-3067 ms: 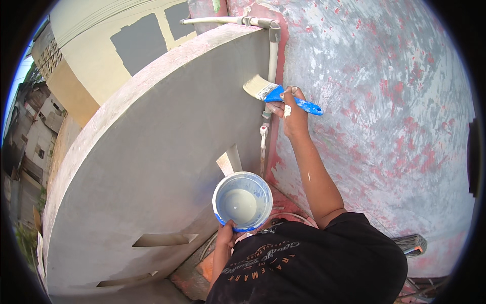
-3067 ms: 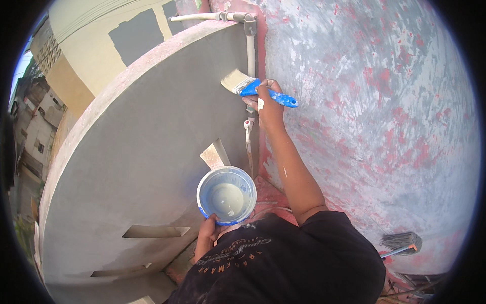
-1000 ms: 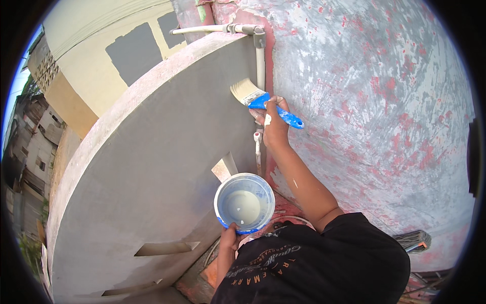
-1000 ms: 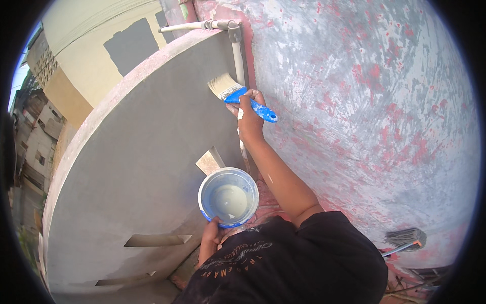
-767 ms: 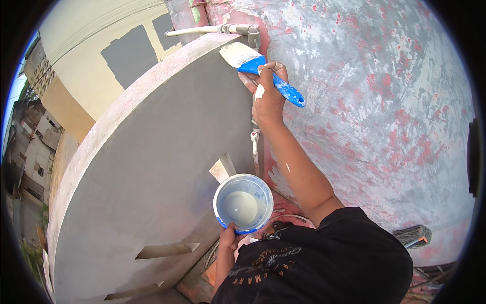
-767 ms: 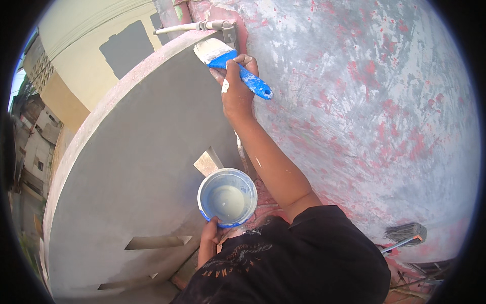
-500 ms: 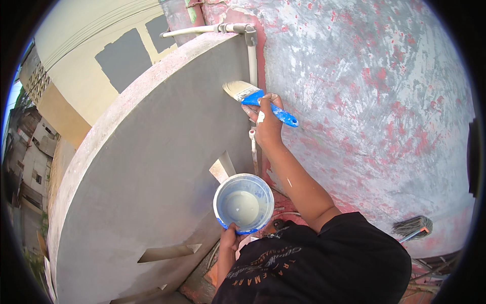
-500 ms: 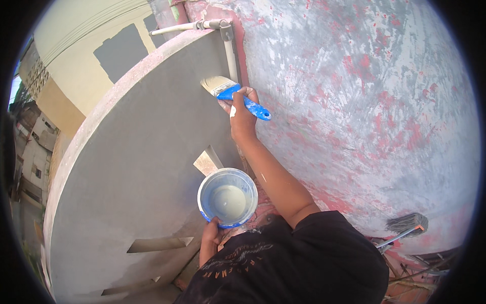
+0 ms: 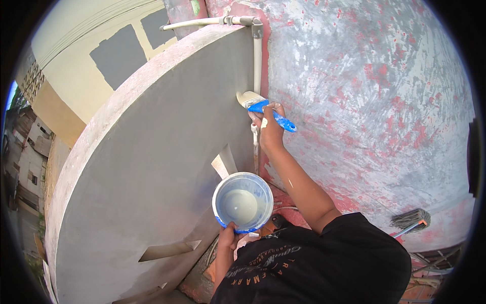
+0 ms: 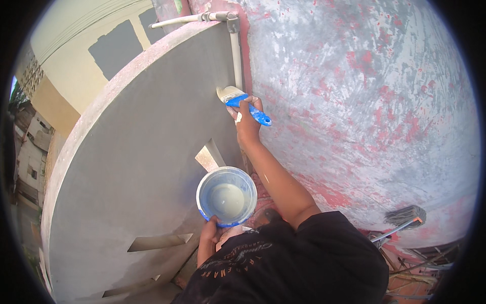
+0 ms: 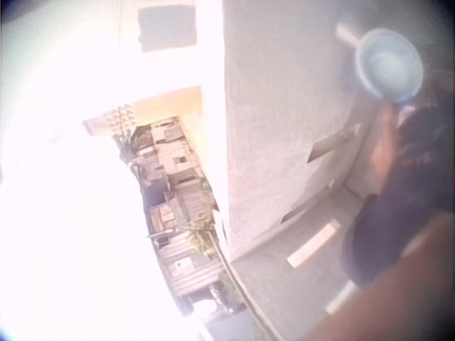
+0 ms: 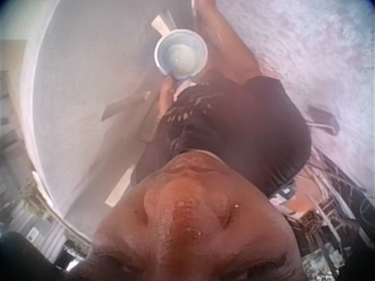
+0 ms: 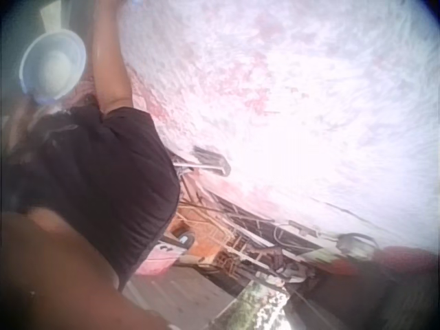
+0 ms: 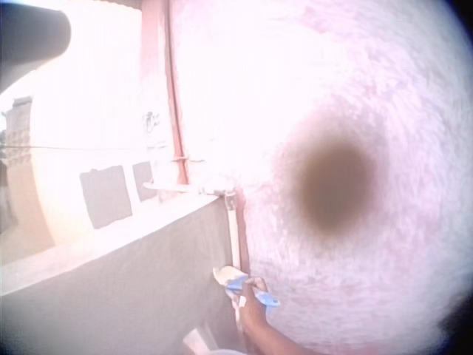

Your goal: The person paints a curved exterior wall with white paint using a blue-handled brush. They repeatedly dip the brush into a bucket and apply paint in smooth strokes along the wall surface.

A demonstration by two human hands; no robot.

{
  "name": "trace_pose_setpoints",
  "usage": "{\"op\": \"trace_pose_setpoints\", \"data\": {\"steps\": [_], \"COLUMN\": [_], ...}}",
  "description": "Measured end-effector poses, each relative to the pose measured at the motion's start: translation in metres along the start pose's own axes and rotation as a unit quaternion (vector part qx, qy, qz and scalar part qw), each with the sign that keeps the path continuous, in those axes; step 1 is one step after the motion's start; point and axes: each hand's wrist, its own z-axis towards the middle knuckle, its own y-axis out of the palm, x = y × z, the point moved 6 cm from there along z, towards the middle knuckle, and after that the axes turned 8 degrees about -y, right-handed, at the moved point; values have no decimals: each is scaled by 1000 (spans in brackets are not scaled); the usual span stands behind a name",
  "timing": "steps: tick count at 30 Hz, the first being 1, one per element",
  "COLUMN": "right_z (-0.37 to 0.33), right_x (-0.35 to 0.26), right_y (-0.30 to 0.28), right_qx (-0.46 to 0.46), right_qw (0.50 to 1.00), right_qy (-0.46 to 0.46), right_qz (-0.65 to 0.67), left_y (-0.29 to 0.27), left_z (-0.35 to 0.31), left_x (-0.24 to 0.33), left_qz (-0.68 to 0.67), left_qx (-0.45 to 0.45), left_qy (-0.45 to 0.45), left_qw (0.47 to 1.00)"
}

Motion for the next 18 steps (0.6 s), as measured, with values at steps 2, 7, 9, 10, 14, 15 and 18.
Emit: {"op": "trace_pose_setpoints", "data": {"steps": [2, 7, 9, 10, 14, 15, 18], "right_z": [8, 39, 32, 25, 12, 13, 33], "right_x": [-23, -31, -3, 10, 16, 4, -47], "right_y": [16, 66, 46, 33, -14, -17, 15], "right_qx": [-11, -74, 3, 28, 66, 63, -39], "right_qw": [997, 980, 994, 995, 994, 995, 994], "right_qy": [-65, -151, -68, -36, 89, 74, -48], "right_qz": [42, 109, 91, 84, -11, -14, 94], "left_y": [-1, -3, -5, -5, -9, -9, -1], "left_z": [-3, -7, -5, -4, 1, 1, -1], "left_x": [2, 3, 2, 2, 1, 2, 8], "left_qz": [4, 4, -1, -4, -15, -5, 7], "left_qx": [4, 21, 11, 6, 4, 6, -6], "left_qy": [2, -4, 3, 7, 3, -2, -2], "left_qw": [1000, 1000, 1000, 1000, 1000, 1000, 1000]}}
